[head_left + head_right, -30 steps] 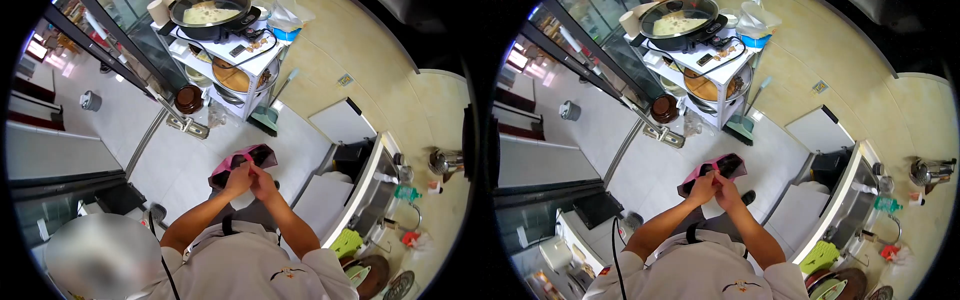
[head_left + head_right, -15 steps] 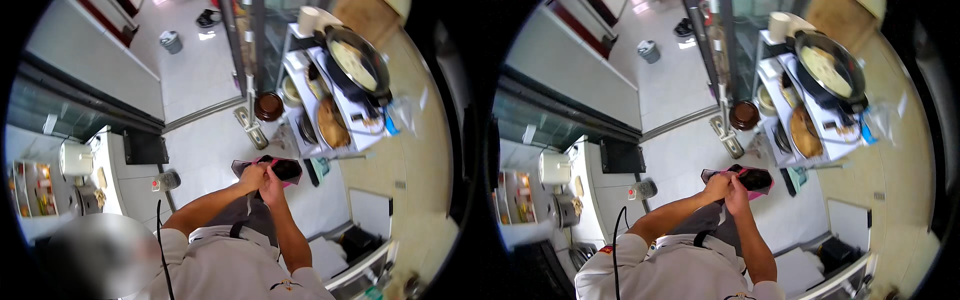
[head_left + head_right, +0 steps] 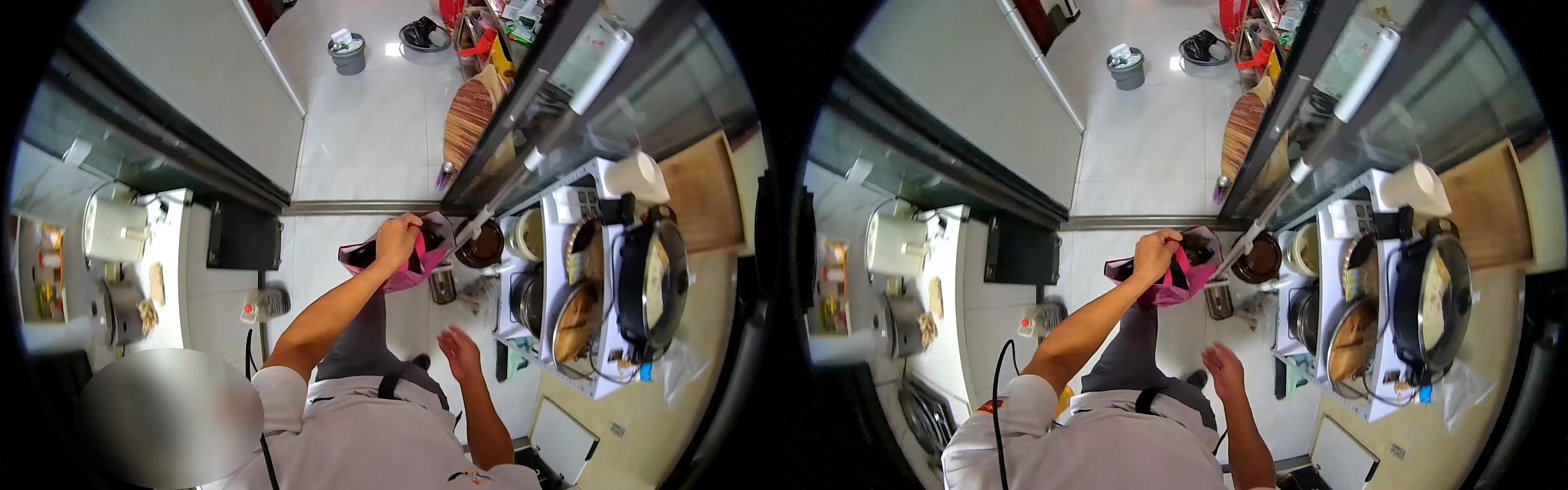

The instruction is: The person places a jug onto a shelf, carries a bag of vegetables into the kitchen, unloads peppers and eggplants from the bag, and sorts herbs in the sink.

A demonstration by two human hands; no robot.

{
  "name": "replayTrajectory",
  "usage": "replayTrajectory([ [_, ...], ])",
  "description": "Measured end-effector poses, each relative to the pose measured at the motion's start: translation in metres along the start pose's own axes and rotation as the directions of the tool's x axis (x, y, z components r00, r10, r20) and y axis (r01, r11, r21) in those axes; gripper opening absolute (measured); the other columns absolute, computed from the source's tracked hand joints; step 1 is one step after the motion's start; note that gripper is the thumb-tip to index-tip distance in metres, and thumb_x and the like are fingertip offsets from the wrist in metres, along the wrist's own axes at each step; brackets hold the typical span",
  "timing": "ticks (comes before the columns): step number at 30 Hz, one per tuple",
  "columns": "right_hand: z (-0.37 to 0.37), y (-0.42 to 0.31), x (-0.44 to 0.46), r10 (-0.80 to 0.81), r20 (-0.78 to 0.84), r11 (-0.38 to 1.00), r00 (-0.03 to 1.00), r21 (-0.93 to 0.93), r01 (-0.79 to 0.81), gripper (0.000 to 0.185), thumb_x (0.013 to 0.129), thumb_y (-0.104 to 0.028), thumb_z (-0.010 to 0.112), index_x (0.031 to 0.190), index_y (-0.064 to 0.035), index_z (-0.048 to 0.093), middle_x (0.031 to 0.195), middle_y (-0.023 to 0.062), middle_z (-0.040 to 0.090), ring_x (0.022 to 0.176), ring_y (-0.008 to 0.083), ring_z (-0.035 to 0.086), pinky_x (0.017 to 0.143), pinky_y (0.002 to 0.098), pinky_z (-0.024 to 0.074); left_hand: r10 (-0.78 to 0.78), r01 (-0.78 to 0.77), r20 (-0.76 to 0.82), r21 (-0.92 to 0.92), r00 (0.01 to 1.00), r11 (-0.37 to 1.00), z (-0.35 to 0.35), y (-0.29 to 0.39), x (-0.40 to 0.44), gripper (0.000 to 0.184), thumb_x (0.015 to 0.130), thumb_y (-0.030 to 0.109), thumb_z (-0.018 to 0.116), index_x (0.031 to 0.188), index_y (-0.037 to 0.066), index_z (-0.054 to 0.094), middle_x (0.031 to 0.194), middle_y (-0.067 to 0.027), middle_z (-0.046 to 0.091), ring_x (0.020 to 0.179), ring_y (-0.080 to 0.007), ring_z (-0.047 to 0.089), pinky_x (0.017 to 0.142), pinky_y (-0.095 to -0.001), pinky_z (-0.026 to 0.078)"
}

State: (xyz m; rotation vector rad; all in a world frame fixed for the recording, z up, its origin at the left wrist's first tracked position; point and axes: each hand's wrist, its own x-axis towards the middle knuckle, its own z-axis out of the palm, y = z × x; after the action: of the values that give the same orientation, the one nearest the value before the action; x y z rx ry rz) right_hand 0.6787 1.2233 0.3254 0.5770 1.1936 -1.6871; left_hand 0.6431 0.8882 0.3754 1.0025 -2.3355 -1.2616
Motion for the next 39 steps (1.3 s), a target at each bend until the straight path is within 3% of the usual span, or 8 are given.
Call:
replayTrajectory([
  [3, -0.021, 0.013, 0.046, 0.072, -0.273, 0.992, 0.959, 0.117, -0.042, 0.035, 0.099, -0.014, 0.059, 0.13, 0.0006, 0.055, 0.108, 0.0145, 0.066, 0.102, 0.0284, 0.067, 0.091, 0.0374, 0.0564, -0.039, 0.051, 0.123, -0.095, 0.992, 0.994, 0.018, -0.042, 0.104, 0.021, 0.083, 0.011, 0.065, 0.1, 0.01, 0.076, 0.088, -0.0155, 0.073, 0.083, -0.0329, 0.071, 0.076, -0.0421, 0.054],
  [8, -0.041, 0.054, 0.073, 0.162, -0.551, 0.966, 0.819, 0.258, -0.017, 0.018, 0.097, -0.008, 0.057, 0.08, -0.0081, 0.054, 0.071, 0.0052, 0.058, 0.065, 0.019, 0.06, 0.067, 0.0305, 0.057, -0.216, 0.25, 0.231, -0.131, 0.949, 0.959, 0.063, -0.154, 0.266, 0.021, 0.082, 0.008, 0.065, 0.1, 0.009, 0.077, 0.084, -0.0132, 0.074, 0.079, -0.0257, 0.072, 0.071, -0.0365, 0.054],
  [11, -0.005, 0.056, 0.063, 0.249, -0.59, 0.966, 0.768, 0.211, -0.152, 0.009, 0.096, -0.011, 0.06, 0.095, -0.0033, 0.057, 0.079, 0.0093, 0.061, 0.07, 0.0213, 0.062, 0.059, 0.0299, 0.0525, -0.276, 0.309, 0.164, -0.237, 0.947, 0.921, 0.104, -0.222, 0.354, 0.02, 0.082, 0.006, 0.065, 0.098, 0.006, 0.077, 0.078, -0.0101, 0.074, 0.072, -0.0197, 0.07, 0.066, -0.0333, 0.053],
  [12, -0.038, 0.081, 0.061, 0.283, -0.283, 0.885, 0.916, 0.446, -0.136, 0.015, 0.096, -0.012, 0.062, 0.103, -0.0002, 0.058, 0.087, 0.0125, 0.065, 0.075, 0.0244, 0.066, 0.064, 0.0317, 0.0562, -0.335, 0.392, 0.224, -0.303, 0.915, 0.869, 0.107, -0.221, 0.377, 0.018, 0.086, -0.001, 0.064, 0.099, 0.003, 0.075, 0.078, -0.0053, 0.07, 0.07, -0.0134, 0.063, 0.064, -0.0284, 0.05],
  [20, 0.056, 0.041, 0.067, 0.319, -0.653, 0.946, 0.687, 0.174, -0.273, 0.037, 0.097, -0.012, 0.061, 0.131, 0.0003, 0.052, 0.104, 0.0142, 0.067, 0.092, 0.0271, 0.07, 0.075, 0.0361, 0.0603, -0.429, 0.424, 0.072, -0.36, 0.901, 0.831, 0.213, -0.26, 0.527, 0.017, 0.086, 0.004, 0.067, 0.101, 0.004, 0.076, 0.083, -0.0057, 0.073, 0.072, -0.0143, 0.064, 0.066, -0.0302, 0.052],
  [27, 0.06, 0.046, 0.067, 0.285, -0.641, 0.958, 0.713, 0.192, -0.211, 0.041, 0.097, -0.013, 0.061, 0.134, -0.0009, 0.052, 0.109, 0.0138, 0.067, 0.097, 0.0296, 0.071, 0.08, 0.0392, 0.06, -0.428, 0.46, 0.174, -0.25, 0.887, 0.852, 0.31, -0.276, 0.57, 0.021, 0.081, 0.004, 0.073, 0.102, 0.01, 0.078, 0.093, -0.0053, 0.076, 0.085, -0.0178, 0.068, 0.081, -0.0301, 0.052],
  [34, 0.108, 0.038, 0.072, 0.269, -0.64, 0.955, 0.719, 0.079, -0.287, 0.039, 0.103, -0.01, 0.053, 0.141, -0.0063, 0.052, 0.111, 0.0052, 0.071, 0.086, 0.0098, 0.069, 0.058, 0.0201, 0.0448, -0.328, 0.409, 0.339, -0.202, 0.882, 0.89, 0.322, -0.344, 0.556, 0.044, 0.076, 0.014, 0.08, 0.12, 0.016, 0.074, 0.106, -0.012, 0.075, 0.099, -0.0242, 0.071, 0.089, -0.0338, 0.054],
  [39, 0.1, 0.041, 0.074, -0.034, -0.399, 0.892, 0.916, -0.425, -0.152, 0.046, 0.098, 0.002, 0.053, 0.143, -0.0028, 0.049, 0.119, 0.0076, 0.067, 0.092, 0.0119, 0.069, 0.067, 0.0213, 0.0505, -0.384, 0.463, 0.324, -0.215, 0.865, 0.86, 0.325, -0.366, 0.558, 0.049, 0.077, 0.02, 0.082, 0.125, 0.016, 0.071, 0.104, -0.0114, 0.075, 0.1, -0.0253, 0.071, 0.091, -0.0349, 0.054],
])
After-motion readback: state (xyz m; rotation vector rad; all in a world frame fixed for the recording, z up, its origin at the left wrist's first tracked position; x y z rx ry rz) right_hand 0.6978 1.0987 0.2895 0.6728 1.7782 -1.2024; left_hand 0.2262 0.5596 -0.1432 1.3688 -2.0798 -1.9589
